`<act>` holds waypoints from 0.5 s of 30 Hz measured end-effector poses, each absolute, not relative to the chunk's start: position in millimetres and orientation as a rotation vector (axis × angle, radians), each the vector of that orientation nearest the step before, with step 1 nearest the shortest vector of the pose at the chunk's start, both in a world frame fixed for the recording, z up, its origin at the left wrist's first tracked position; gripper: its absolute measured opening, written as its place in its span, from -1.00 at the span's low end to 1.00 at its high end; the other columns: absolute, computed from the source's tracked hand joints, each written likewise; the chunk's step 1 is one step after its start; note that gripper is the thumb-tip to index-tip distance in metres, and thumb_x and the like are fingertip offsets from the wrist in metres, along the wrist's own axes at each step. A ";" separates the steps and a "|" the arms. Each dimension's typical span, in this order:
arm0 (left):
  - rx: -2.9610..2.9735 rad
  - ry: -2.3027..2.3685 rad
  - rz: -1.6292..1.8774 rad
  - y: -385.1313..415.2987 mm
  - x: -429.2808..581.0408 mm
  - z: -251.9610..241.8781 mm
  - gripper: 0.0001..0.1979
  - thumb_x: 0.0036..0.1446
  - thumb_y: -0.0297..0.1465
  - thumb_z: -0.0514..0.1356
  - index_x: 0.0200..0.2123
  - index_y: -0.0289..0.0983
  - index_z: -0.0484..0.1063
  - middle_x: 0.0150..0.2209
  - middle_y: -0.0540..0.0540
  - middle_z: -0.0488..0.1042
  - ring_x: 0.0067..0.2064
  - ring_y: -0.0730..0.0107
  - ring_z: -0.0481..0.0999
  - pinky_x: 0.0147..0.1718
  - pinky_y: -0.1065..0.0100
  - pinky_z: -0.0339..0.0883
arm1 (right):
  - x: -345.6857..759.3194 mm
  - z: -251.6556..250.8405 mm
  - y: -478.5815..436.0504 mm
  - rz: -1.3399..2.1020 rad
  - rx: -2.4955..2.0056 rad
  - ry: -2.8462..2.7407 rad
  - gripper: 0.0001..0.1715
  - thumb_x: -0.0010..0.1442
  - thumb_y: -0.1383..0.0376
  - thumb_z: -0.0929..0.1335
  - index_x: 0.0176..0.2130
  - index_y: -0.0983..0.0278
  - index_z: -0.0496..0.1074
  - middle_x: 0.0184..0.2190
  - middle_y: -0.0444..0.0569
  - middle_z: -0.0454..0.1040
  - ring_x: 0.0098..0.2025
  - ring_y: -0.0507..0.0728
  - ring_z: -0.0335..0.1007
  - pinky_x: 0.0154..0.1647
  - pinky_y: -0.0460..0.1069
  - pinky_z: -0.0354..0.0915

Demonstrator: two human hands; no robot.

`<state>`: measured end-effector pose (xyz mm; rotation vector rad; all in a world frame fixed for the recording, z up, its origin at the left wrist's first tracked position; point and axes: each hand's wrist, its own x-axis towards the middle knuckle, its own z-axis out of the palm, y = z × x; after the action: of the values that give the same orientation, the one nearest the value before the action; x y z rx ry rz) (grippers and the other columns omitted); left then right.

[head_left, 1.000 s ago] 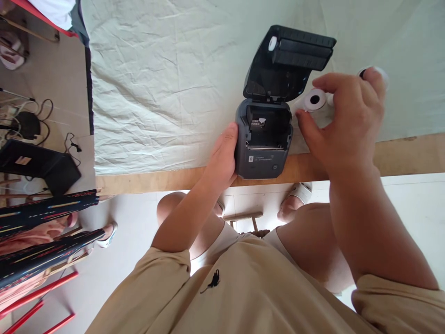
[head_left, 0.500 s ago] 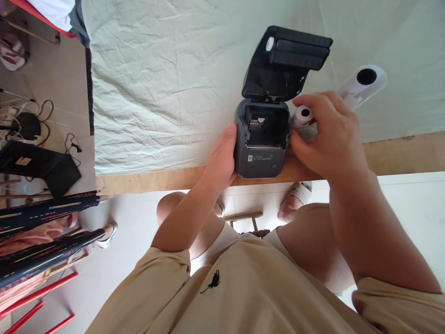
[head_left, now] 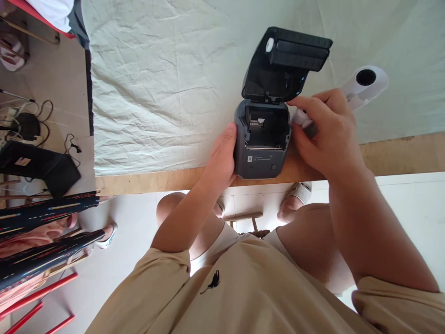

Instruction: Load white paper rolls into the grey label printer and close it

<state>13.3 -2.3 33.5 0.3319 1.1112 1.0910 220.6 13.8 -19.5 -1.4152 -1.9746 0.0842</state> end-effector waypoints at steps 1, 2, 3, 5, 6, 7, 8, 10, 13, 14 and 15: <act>0.335 1.119 1.093 -2.1 13.1 33.1 -0.54 0.60 -0.25 0.03 -0.31 -0.24 0.60 -0.24 -0.11 0.79 0.30 0.04 0.72 0.34 0.03 0.60 | 221.4 -15.1 12.6 0.097 -1.409 -1.969 -0.36 0.27 0.34 0.40 0.28 -0.07 0.48 -0.03 0.03 0.55 -0.03 0.24 0.60 0.04 0.19 0.55; 0.336 1.126 1.096 -1.9 12.9 32.8 -0.53 0.60 -0.25 0.03 -0.33 -0.23 0.58 -0.27 -0.10 0.77 0.29 0.05 0.72 0.32 0.04 0.62 | 222.3 -9.1 10.8 0.116 -1.405 -1.953 -0.33 0.25 0.34 0.42 0.30 -0.05 0.46 -0.02 0.02 0.57 -0.04 0.25 0.61 0.00 0.18 0.55; 0.337 1.131 1.098 -1.8 12.5 32.6 -0.53 0.60 -0.25 0.03 -0.36 -0.22 0.56 -0.32 -0.09 0.76 0.27 0.06 0.73 0.31 0.04 0.63 | 223.0 -1.9 8.5 0.142 -1.401 -1.916 -0.29 0.22 0.32 0.45 0.31 -0.04 0.44 -0.01 0.01 0.58 -0.05 0.25 0.62 -0.04 0.17 0.56; 0.342 1.126 1.098 -1.8 11.7 32.3 -0.53 0.59 -0.25 0.04 -0.40 -0.21 0.53 -0.39 -0.08 0.73 0.24 0.07 0.75 0.27 0.06 0.66 | 222.2 14.2 3.1 0.198 -1.386 -1.819 -0.26 0.20 0.30 0.49 0.32 -0.03 0.42 0.03 -0.01 0.57 -0.03 0.25 0.63 -0.13 0.13 0.55; 0.350 1.122 1.094 -2.0 11.2 32.3 -0.53 0.59 -0.26 0.05 -0.40 -0.21 0.53 -0.40 -0.07 0.72 0.22 0.07 0.76 0.26 0.07 0.66 | 220.0 21.8 0.3 0.207 -1.353 -1.775 -0.29 0.20 0.28 0.50 0.30 -0.02 0.44 0.03 -0.01 0.57 -0.04 0.25 0.63 -0.18 0.11 0.54; 0.358 1.121 1.088 -2.3 10.9 32.3 -0.54 0.58 -0.26 0.06 -0.40 -0.21 0.54 -0.40 -0.07 0.72 0.21 0.07 0.76 0.25 0.07 0.67 | 216.3 28.1 -2.0 0.199 -1.303 -1.754 -0.36 0.22 0.26 0.51 0.26 -0.02 0.48 0.01 -0.03 0.58 -0.05 0.24 0.63 -0.20 0.10 0.53; 0.368 1.126 1.083 -2.7 10.7 32.4 -0.54 0.58 -0.25 0.06 -0.38 -0.21 0.55 -0.40 -0.07 0.72 0.19 0.07 0.77 0.24 0.07 0.68 | 211.3 32.8 -3.8 0.176 -1.244 -1.759 -0.44 0.24 0.24 0.52 0.21 -0.01 0.52 -0.02 -0.04 0.60 -0.07 0.23 0.64 -0.21 0.11 0.53; 0.386 1.138 1.085 -3.6 10.7 32.9 -0.54 0.59 -0.23 0.05 -0.35 -0.21 0.58 -0.37 -0.07 0.73 0.20 0.08 0.77 0.23 0.07 0.69 | 198.9 36.3 -5.0 0.101 -1.144 -1.813 -0.61 0.29 0.23 0.52 0.11 0.01 0.58 -0.08 -0.09 0.68 -0.12 0.23 0.68 -0.17 0.14 0.57; 0.415 1.128 1.103 -4.9 11.0 33.9 -0.57 0.58 -0.22 0.08 -0.33 -0.23 0.56 -0.25 -0.10 0.78 0.28 0.08 0.72 0.28 0.08 0.65 | 183.3 30.3 -0.7 0.044 -1.174 -1.908 -0.69 0.37 0.32 0.45 0.07 0.01 0.60 -0.08 -0.12 0.74 -0.07 0.26 0.73 -0.08 0.19 0.61; 0.429 1.122 1.105 -5.1 11.1 34.0 -0.59 0.57 -0.22 0.10 -0.33 -0.23 0.55 -0.21 -0.11 0.79 0.31 0.07 0.70 0.30 0.10 0.64 | 180.7 27.0 1.8 0.050 -1.195 -1.924 -0.69 0.37 0.34 0.44 0.04 0.02 0.60 -0.07 -0.12 0.75 -0.07 0.27 0.74 -0.10 0.20 0.61; 0.440 1.120 1.105 -5.2 11.2 33.9 -0.60 0.56 -0.22 0.13 -0.34 -0.22 0.55 -0.19 -0.12 0.79 0.33 0.07 0.69 0.31 0.11 0.63 | 179.4 23.9 4.4 0.070 -1.201 -1.939 -0.70 0.35 0.36 0.44 0.01 0.03 0.59 -0.07 -0.11 0.75 -0.07 0.28 0.74 -0.13 0.20 0.60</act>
<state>11.2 -5.2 33.9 0.4404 1.1199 1.1046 179.4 4.4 23.9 -1.2011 -1.9394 0.0697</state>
